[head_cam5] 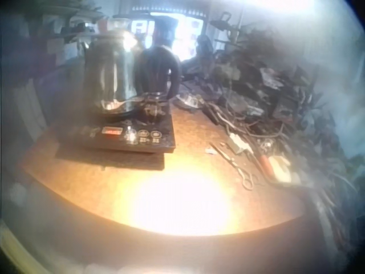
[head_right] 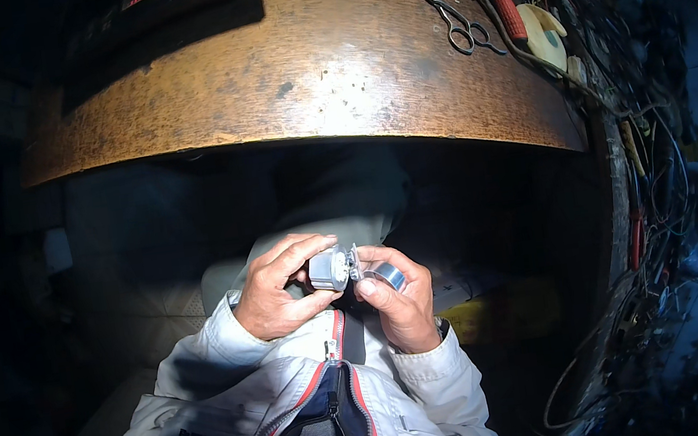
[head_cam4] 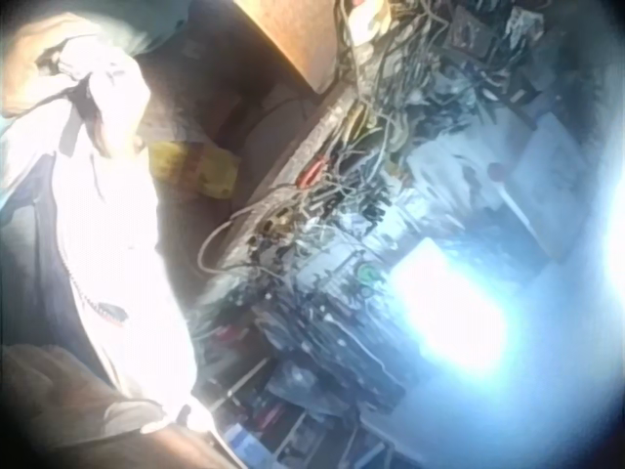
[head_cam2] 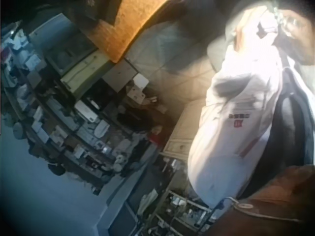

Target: The person uses scissors to trim wires on a small white cylindrical electrical component, then inserts a metal piece into the component and secures it with a screwdriver. The person then attaches a metal ring to the component and tightens it by hand.

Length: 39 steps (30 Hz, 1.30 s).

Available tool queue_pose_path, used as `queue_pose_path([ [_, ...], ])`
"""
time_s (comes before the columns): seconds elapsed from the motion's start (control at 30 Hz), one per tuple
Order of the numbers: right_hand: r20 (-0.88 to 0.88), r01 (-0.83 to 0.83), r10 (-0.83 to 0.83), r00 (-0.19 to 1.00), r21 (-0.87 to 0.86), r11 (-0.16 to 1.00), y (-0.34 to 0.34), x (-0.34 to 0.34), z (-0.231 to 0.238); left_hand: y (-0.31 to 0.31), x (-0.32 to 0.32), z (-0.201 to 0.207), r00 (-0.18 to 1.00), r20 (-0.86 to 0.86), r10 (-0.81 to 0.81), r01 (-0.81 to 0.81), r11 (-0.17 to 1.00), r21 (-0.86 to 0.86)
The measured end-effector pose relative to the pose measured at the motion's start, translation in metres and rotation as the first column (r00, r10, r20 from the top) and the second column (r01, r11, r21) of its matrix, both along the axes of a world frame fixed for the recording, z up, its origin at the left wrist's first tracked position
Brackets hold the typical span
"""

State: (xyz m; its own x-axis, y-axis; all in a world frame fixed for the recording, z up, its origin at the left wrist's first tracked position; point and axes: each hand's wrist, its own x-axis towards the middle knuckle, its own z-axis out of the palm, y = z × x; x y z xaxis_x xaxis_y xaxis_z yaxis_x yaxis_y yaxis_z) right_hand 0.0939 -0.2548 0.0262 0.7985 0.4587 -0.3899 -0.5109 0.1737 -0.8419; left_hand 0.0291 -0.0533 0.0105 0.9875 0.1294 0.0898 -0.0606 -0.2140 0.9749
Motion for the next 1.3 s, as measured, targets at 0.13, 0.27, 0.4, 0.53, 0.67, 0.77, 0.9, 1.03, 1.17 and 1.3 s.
queue_pose_path([
  [0.13, 0.028, -0.010, 0.010, 1.000, -0.016, 1.000, 0.000, -0.001, -0.002, 0.000, -0.001, -0.001, 1.000, 0.004, -0.002, 0.002, 1.000, -0.024],
  [0.27, 0.079, -0.021, 0.028, 0.996, -0.088, 0.996, 0.002, 0.001, 0.004, 0.000, -0.001, -0.001, 1.000, -0.011, -0.006, 0.006, 1.000, -0.029],
  [0.4, 0.081, -0.015, 0.024, 0.996, -0.109, 0.994, 0.003, 0.002, 0.006, 0.000, -0.001, -0.004, 1.000, -0.017, -0.007, 0.006, 0.999, -0.053],
  [0.53, 0.075, -0.021, 0.030, 0.997, -0.121, 0.992, 0.002, 0.003, 0.004, 0.001, 0.001, -0.001, 1.000, -0.016, -0.018, 0.017, 0.999, -0.037],
  [0.67, 0.095, -0.050, 0.067, 0.993, -0.166, 0.985, 0.000, 0.005, 0.006, 0.001, 0.000, 0.000, 0.997, -0.065, -0.038, 0.032, 0.995, -0.097],
  [0.77, 0.228, -0.058, 0.140, 0.964, -0.332, 0.941, 0.001, 0.004, 0.012, 0.000, -0.001, -0.004, 0.996, -0.077, -0.053, 0.037, 0.980, -0.197],
  [0.9, 0.576, 0.056, 0.332, 0.747, -0.552, 0.832, 0.013, 0.004, 0.026, -0.005, -0.002, -0.017, 0.990, -0.093, -0.104, 0.053, 0.896, -0.440],
  [1.03, 0.702, 0.187, 0.388, 0.597, -0.593, 0.783, 0.028, -0.002, 0.039, -0.003, -0.003, -0.028, 0.969, -0.129, -0.213, 0.086, 0.773, -0.629],
  [1.17, 0.713, 0.196, 0.413, 0.567, -0.604, 0.773, 0.030, -0.002, 0.041, -0.004, -0.002, -0.028, 0.970, -0.108, -0.218, 0.079, 0.705, -0.705],
  [1.3, 0.682, 0.187, 0.324, 0.656, -0.562, 0.806, 0.021, -0.002, 0.041, -0.007, -0.001, -0.027, 0.980, -0.105, -0.171, 0.045, 0.697, -0.715],
])
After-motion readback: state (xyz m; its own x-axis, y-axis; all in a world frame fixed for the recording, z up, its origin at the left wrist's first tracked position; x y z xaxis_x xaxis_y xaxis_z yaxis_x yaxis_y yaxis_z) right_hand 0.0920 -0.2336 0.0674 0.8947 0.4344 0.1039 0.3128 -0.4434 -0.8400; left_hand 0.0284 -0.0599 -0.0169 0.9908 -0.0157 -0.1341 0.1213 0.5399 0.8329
